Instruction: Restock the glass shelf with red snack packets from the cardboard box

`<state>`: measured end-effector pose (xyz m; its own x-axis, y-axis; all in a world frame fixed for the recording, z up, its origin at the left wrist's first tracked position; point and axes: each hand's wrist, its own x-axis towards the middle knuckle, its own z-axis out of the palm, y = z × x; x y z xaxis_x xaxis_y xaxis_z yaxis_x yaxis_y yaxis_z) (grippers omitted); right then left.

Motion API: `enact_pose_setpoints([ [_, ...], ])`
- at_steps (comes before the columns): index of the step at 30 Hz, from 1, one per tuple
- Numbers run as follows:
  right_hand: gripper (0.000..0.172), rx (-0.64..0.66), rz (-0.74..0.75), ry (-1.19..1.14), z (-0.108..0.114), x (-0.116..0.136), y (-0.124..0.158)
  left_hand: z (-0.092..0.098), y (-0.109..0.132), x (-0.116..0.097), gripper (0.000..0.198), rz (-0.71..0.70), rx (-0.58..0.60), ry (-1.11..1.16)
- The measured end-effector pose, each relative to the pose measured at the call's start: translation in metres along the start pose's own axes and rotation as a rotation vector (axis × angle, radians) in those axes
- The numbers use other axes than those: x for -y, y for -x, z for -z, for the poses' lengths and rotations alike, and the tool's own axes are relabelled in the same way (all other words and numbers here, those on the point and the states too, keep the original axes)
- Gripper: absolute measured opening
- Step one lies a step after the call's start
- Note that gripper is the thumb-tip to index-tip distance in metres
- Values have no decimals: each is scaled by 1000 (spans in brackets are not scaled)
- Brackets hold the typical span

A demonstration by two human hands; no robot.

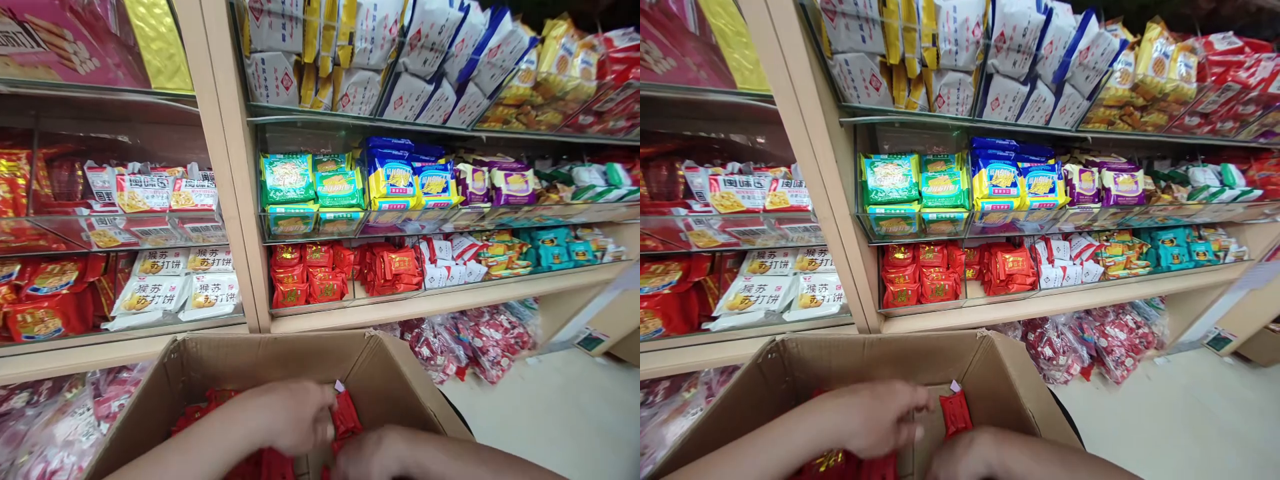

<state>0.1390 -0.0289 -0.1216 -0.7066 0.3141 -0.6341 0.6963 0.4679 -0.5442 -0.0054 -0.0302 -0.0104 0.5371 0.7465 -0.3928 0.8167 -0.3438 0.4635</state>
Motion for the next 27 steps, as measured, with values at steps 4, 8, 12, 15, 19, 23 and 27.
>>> enact_pose_setpoints([
  [4, 21, -322, 165, -510, 33, -11, 30, 15, -17, 17, 38, 63, -206, 257],
  [8, 30, -717, 347, -946, 51, -13, 50, 19, -27, 18, 44, 69, -193, 479],
  [12, 33, -966, 379, -1144, 58, -3, 51, 10, -28, 9, 34, 4, -337, 864],
  [15, 35, -1093, 372, -1363, 63, 4, 45, 3, -29, 1, 39, -31, -406, 997],
  [19, 35, -1259, 349, -1274, 69, 8, 35, -1, -31, -4, 32, 18, -461, 945],
  [23, 32, -1406, 391, -952, 73, 15, 28, 1, -31, -2, 31, 113, -688, 819],
  [27, 31, -1546, 347, -845, 79, 25, 24, 5, -28, -2, 26, 128, -836, 750],
])
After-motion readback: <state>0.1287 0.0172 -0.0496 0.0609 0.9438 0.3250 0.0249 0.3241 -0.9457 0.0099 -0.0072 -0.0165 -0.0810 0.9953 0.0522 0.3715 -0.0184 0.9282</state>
